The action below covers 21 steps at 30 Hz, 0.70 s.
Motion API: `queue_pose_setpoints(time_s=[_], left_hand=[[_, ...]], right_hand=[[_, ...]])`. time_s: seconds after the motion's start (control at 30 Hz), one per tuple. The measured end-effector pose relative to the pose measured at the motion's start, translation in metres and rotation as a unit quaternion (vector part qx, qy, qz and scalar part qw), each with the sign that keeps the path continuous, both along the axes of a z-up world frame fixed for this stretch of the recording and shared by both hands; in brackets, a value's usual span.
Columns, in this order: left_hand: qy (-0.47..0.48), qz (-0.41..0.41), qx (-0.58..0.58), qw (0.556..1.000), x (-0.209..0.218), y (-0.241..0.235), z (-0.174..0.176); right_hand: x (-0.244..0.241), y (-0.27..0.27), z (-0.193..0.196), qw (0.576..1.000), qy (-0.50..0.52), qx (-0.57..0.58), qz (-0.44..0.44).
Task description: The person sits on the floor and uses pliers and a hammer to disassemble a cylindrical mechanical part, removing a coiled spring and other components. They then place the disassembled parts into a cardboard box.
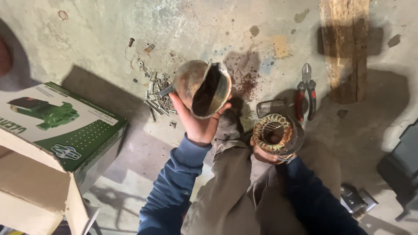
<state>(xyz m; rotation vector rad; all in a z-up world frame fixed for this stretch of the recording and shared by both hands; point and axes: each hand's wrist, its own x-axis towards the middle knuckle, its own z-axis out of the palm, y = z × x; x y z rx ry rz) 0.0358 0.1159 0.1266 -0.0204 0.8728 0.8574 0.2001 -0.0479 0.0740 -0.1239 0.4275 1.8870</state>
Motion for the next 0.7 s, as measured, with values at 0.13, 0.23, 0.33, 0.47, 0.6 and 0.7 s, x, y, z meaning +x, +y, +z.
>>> queue_pose_setpoints(time_s=[0.13, 0.23, 0.33, 0.47, 0.6, 0.7], left_hand=[[0.062, -0.025, 0.011, 0.998, 0.002, 0.007, -0.001], [0.045, -0.043, 0.019, 0.998, -0.002, 0.006, -0.011], [0.063, -0.067, 0.017, 0.996, 0.000, 0.012, -0.013], [0.080, -0.073, 0.013, 0.994, -0.012, 0.018, -0.051], [0.122, -0.117, 0.039, 0.985, -0.024, 0.012, -0.075], [0.166, -0.110, 0.077, 0.977, -0.035, 0.003, -0.085]], right_hand=[[0.012, -0.001, -0.005, 0.999, -0.001, 0.006, 0.031], [0.018, -0.002, -0.008, 0.999, 0.001, 0.013, 0.052], [0.025, -0.007, -0.010, 0.997, 0.000, 0.016, 0.071], [0.035, -0.018, -0.013, 0.995, -0.003, 0.019, 0.093], [0.032, -0.036, -0.030, 0.992, -0.070, -0.039, 0.098], [0.030, -0.053, -0.054, 0.968, -0.194, -0.115, 0.108]])
